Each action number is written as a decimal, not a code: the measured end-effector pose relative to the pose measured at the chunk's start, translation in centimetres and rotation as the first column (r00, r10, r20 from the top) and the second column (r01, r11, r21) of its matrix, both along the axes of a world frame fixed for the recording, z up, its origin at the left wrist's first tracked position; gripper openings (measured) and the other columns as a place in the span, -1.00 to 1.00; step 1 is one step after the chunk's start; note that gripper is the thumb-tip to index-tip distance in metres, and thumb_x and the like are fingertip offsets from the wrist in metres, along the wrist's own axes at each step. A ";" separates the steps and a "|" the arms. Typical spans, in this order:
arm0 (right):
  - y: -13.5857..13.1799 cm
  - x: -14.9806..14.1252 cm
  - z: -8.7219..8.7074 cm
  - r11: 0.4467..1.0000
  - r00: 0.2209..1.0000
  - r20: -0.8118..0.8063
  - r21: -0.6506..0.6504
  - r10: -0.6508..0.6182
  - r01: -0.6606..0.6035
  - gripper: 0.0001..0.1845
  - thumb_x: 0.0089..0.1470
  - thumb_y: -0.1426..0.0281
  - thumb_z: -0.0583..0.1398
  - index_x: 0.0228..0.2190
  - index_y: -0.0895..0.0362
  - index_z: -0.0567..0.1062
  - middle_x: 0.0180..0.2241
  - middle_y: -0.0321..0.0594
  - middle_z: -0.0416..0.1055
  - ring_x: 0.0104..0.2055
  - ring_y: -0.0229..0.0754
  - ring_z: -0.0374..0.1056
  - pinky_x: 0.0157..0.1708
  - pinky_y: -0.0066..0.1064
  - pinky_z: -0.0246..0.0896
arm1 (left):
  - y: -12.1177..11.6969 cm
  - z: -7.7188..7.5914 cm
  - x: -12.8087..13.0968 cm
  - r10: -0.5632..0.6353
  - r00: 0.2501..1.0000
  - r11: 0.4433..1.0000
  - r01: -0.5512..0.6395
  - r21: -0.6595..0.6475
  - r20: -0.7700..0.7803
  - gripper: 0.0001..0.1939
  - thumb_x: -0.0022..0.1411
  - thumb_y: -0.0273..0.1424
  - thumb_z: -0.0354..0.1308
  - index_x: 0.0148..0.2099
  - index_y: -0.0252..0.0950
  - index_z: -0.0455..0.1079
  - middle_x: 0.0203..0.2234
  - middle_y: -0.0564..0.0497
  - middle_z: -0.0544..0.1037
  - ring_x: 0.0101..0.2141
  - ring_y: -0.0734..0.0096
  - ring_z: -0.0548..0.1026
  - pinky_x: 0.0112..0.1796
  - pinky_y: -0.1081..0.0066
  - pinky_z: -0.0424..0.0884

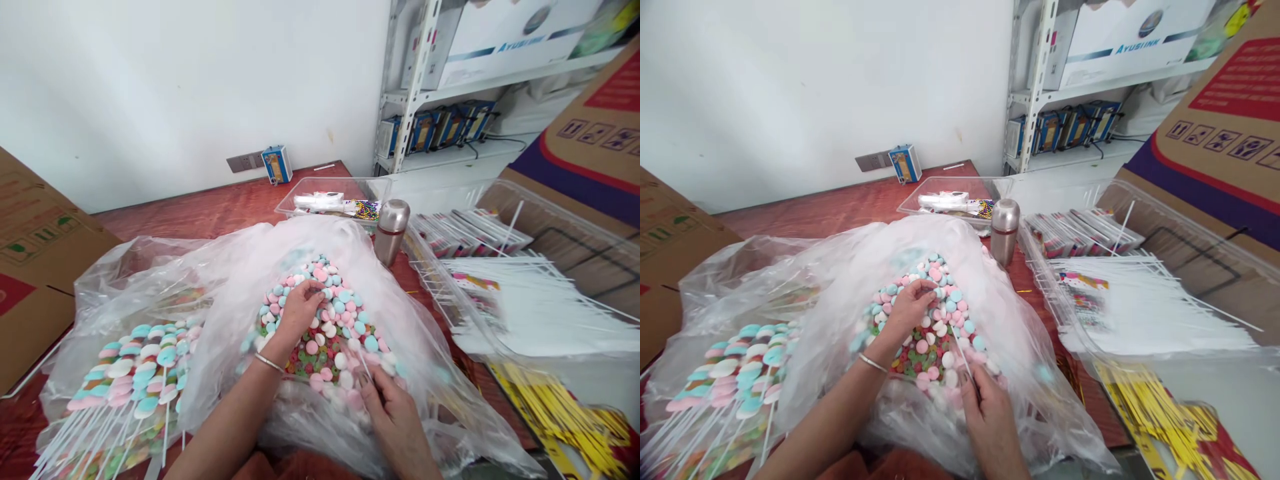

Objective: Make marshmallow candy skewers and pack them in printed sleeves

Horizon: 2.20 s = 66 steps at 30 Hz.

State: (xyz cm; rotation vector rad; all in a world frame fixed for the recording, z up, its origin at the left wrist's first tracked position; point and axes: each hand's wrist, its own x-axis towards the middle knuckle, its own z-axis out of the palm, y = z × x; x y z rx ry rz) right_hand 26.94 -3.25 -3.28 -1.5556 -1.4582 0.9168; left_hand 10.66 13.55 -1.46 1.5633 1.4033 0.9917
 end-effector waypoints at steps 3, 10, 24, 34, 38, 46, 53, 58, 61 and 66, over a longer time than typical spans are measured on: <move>0.1 -0.1 0.3 1.000 1.000 0.011 0.008 -0.014 0.014 -0.60 0.27 0.14 0.02 -0.24 0.10 0.54 -0.31 -0.18 0.56 -0.26 -0.09 0.45 -0.28 -0.44 0.32 | -0.2 0.5 -0.1 0.046 0.998 0.999 -0.045 0.028 -0.031 -0.82 0.16 -0.45 0.08 -0.17 -0.29 0.41 -0.38 0.01 0.56 -0.44 0.39 0.53 -0.36 0.38 0.43; 0.2 -0.1 0.1 0.999 0.999 0.044 0.031 -0.024 0.023 -0.53 0.25 0.09 0.01 -0.11 0.12 0.55 -0.25 -0.12 0.60 -0.30 -0.07 0.48 -0.29 -0.40 0.37 | -1.2 1.0 0.0 0.109 0.923 0.965 -0.009 0.262 -0.370 -0.79 0.16 -0.56 0.05 -0.19 -0.27 0.45 -0.31 -0.04 0.55 -0.26 0.28 0.49 -0.16 0.26 0.39; 0.1 -0.5 1.0 0.991 0.978 0.157 0.027 -0.136 0.134 -0.47 0.31 0.16 -0.11 0.13 0.15 0.35 -0.05 -0.05 0.55 -0.16 -0.08 0.54 -0.30 -0.39 0.42 | -1.1 0.9 1.2 0.049 0.933 0.975 0.033 0.220 -0.356 -0.71 0.14 -0.55 0.11 -0.07 -0.28 0.43 -0.32 -0.04 0.54 -0.31 0.30 0.49 -0.20 0.28 0.41; 1.9 -2.0 6.0 0.982 0.911 0.372 0.006 0.175 -0.191 -0.58 0.31 0.30 -0.15 -0.22 0.06 0.48 -0.38 -0.16 0.58 -0.39 -0.06 0.50 -0.43 -0.37 0.26 | -6.1 3.6 -1.1 0.026 0.852 0.985 0.068 -0.160 0.523 -0.67 0.10 -0.30 0.30 -0.10 -0.32 0.42 -0.34 0.00 0.56 -0.36 0.44 0.54 -0.27 0.42 0.47; 2.0 -2.6 6.5 0.970 0.940 0.240 -0.043 0.242 -0.238 -0.60 0.31 0.29 -0.15 -0.32 0.06 0.43 -0.39 -0.19 0.52 -0.32 -0.08 0.46 -0.27 -0.35 0.28 | -6.6 3.8 -1.4 0.009 0.852 0.989 0.069 -0.128 0.524 -0.68 0.10 -0.33 0.30 -0.09 -0.31 0.43 -0.37 0.03 0.56 -0.38 0.49 0.52 -0.28 0.46 0.44; 2.0 -2.9 6.3 0.975 0.976 0.064 -0.091 0.207 -0.201 -0.61 0.29 0.22 -0.14 -0.34 0.07 0.41 -0.34 -0.20 0.48 -0.28 -0.10 0.40 -0.16 -0.31 0.26 | -6.4 2.8 -1.6 -0.008 0.847 0.984 0.103 -0.149 0.532 -0.69 0.11 -0.35 0.29 -0.09 -0.32 0.40 -0.39 0.02 0.55 -0.35 0.45 0.52 -0.29 0.46 0.43; 1.9 -3.1 6.6 0.978 0.981 0.055 -0.110 0.184 -0.177 -0.61 0.29 0.22 -0.11 -0.39 0.08 0.41 -0.41 -0.22 0.49 -0.35 -0.13 0.39 -0.32 -0.38 0.23 | -6.5 2.3 -1.7 -0.014 0.859 0.985 0.100 -0.141 0.512 -0.71 0.14 -0.36 0.27 -0.08 -0.30 0.41 -0.45 0.06 0.52 -0.41 0.49 0.49 -0.34 0.50 0.42; 1.8 -3.3 6.6 0.979 0.983 0.072 -0.129 0.169 -0.159 -0.63 0.27 0.23 -0.10 -0.44 0.07 0.37 -0.46 -0.24 0.46 -0.41 -0.15 0.34 -0.39 -0.40 0.17 | -6.4 2.3 -1.7 0.015 0.857 0.985 0.076 -0.155 0.515 -0.71 0.12 -0.38 0.27 -0.09 -0.32 0.41 -0.46 0.07 0.52 -0.43 0.52 0.48 -0.38 0.54 0.40; 1.9 -3.2 6.3 0.975 0.982 0.069 -0.150 0.174 -0.162 -0.65 0.27 0.24 -0.10 -0.43 0.08 0.34 -0.45 -0.24 0.44 -0.40 -0.15 0.33 -0.38 -0.39 0.15 | -6.5 2.2 -1.7 0.003 0.863 0.984 0.087 -0.154 0.505 -0.70 0.13 -0.39 0.25 -0.06 -0.31 0.41 -0.52 0.11 0.47 -0.47 0.53 0.47 -0.43 0.55 0.38; 2.1 -3.1 6.0 0.975 0.985 0.013 -0.146 0.172 -0.168 -0.67 0.27 0.26 -0.10 -0.44 0.08 0.32 -0.41 -0.23 0.44 -0.35 -0.16 0.33 -0.36 -0.39 0.14 | -6.6 1.9 -1.6 -0.012 0.864 0.984 0.100 -0.148 0.503 -0.72 0.12 -0.42 0.24 -0.08 -0.31 0.42 -0.51 0.10 0.48 -0.49 0.54 0.46 -0.44 0.55 0.37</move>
